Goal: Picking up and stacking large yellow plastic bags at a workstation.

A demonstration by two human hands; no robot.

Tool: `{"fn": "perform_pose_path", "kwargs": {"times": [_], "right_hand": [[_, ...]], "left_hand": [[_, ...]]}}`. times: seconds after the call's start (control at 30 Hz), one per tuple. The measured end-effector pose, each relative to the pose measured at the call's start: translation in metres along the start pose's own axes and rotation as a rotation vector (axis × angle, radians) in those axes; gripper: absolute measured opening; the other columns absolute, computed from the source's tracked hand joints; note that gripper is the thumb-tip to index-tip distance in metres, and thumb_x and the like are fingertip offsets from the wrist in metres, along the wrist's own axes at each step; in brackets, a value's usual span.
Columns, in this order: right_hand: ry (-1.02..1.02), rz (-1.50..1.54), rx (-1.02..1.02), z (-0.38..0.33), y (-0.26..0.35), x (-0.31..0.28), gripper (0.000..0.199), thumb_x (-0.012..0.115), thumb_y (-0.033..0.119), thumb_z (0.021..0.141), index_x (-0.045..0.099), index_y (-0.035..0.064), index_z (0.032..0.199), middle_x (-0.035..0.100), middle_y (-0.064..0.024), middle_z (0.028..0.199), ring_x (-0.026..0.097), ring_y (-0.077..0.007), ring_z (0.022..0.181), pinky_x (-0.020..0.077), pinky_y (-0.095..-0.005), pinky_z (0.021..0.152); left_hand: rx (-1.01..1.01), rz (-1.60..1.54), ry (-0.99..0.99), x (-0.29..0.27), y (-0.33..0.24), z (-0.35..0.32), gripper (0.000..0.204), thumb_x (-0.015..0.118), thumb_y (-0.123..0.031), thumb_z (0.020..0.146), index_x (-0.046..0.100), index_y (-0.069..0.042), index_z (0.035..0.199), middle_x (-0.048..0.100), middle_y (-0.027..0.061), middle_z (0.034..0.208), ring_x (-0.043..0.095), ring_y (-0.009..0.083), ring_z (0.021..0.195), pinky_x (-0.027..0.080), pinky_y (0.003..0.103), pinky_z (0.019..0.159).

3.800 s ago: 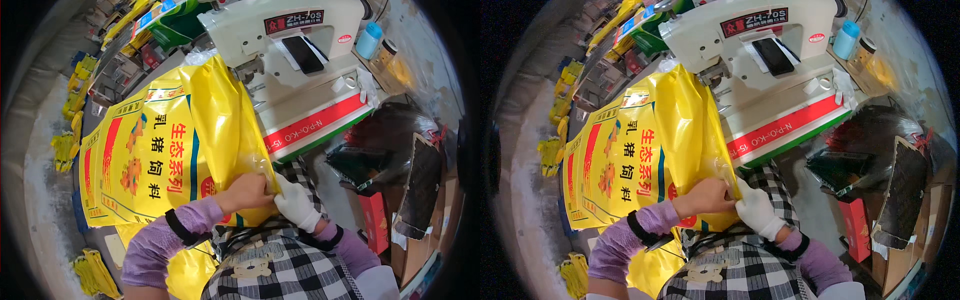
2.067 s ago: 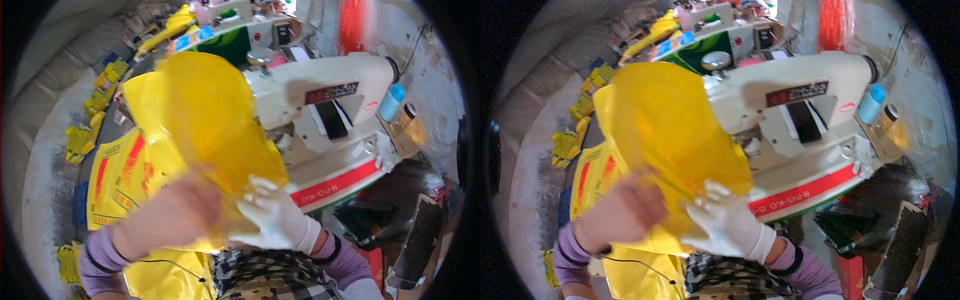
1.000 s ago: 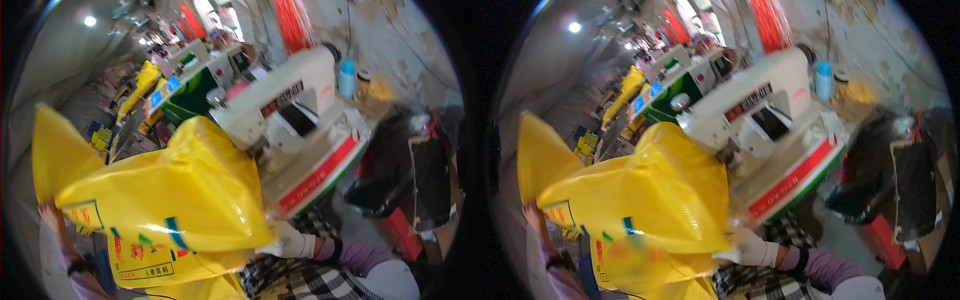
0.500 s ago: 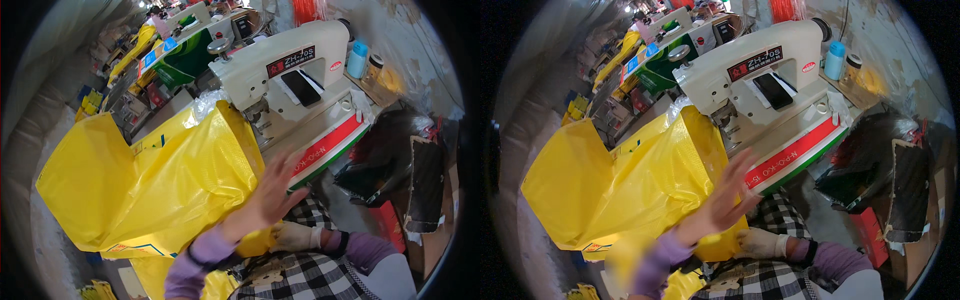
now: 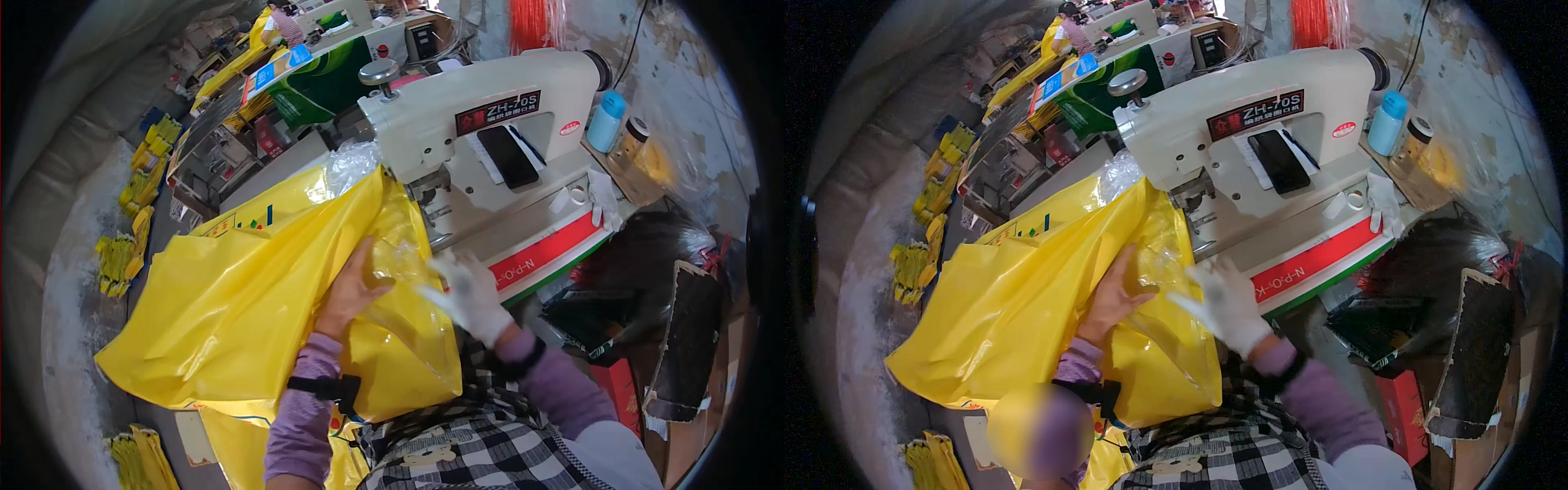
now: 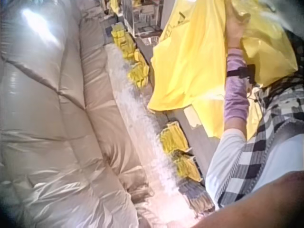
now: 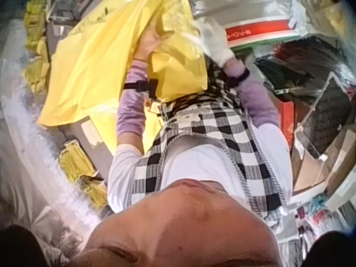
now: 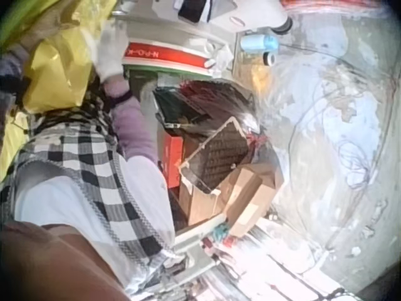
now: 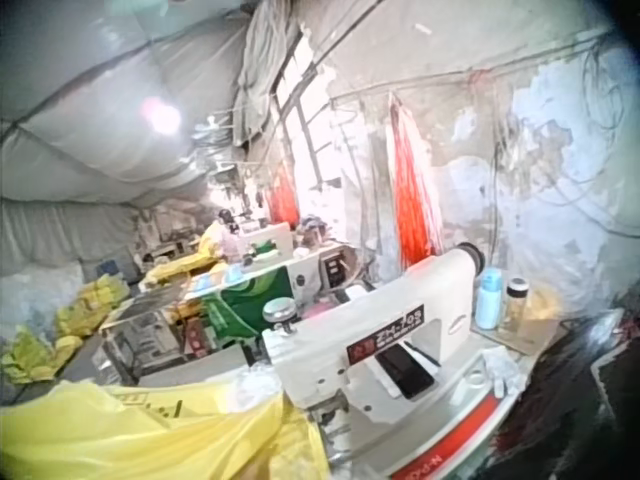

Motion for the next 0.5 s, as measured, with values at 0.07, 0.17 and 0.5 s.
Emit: {"fn": "perform_pose_path", "kwargs": {"times": [0.07, 0.17, 0.5], "right_hand": [[-0.029, -0.083, -0.035, 0.021, -0.008, 0.023, 0.031, 0.076, 0.035, 0.077, 0.07, 0.0113, 0.096, 0.063, -0.0069, 0.094, 0.058, -0.0294, 0.094, 0.0486, -0.0401, 0.076], [-0.043, -0.063, -0.051, 0.03, -0.014, 0.057, 0.03, 0.077, 0.031, 0.075, 0.07, 0.0101, 0.094, 0.062, -0.0059, 0.099, 0.056, -0.0284, 0.101, 0.0466, -0.0397, 0.083], [-0.121, -0.013, -0.163, 0.024, 0.009, 0.047, 0.011, 0.072, 0.025, 0.078, 0.073, 0.0155, 0.083, 0.062, -0.0043, 0.109, 0.052, -0.0281, 0.113, 0.033, -0.0457, 0.105]], "left_hand": [[0.099, 0.137, -0.043, 0.012, -0.026, 0.008, 0.057, 0.079, -0.013, 0.073, 0.059, -0.006, 0.125, 0.059, 0.0193, 0.122, 0.055, 0.0373, 0.115, 0.045, 0.043, 0.098], [-0.052, 0.231, 0.129, 0.027, 0.02, 0.003, 0.031, 0.077, -0.005, 0.072, 0.066, -0.001, 0.1, 0.063, 0.0171, 0.094, 0.063, 0.0342, 0.09, 0.051, 0.04, 0.081], [-0.092, -0.118, -0.11, -0.009, 0.031, -0.038, 0.009, 0.068, 0.004, 0.077, 0.062, 0.002, 0.084, 0.061, 0.0161, 0.079, 0.06, 0.0297, 0.072, 0.048, 0.035, 0.067]]}}
Point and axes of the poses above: each hand's wrist, its own z-axis towards the middle knuckle, its own x-axis out of the palm, y = z × x, the point moved 6 cm from there along z, towards the middle knuckle
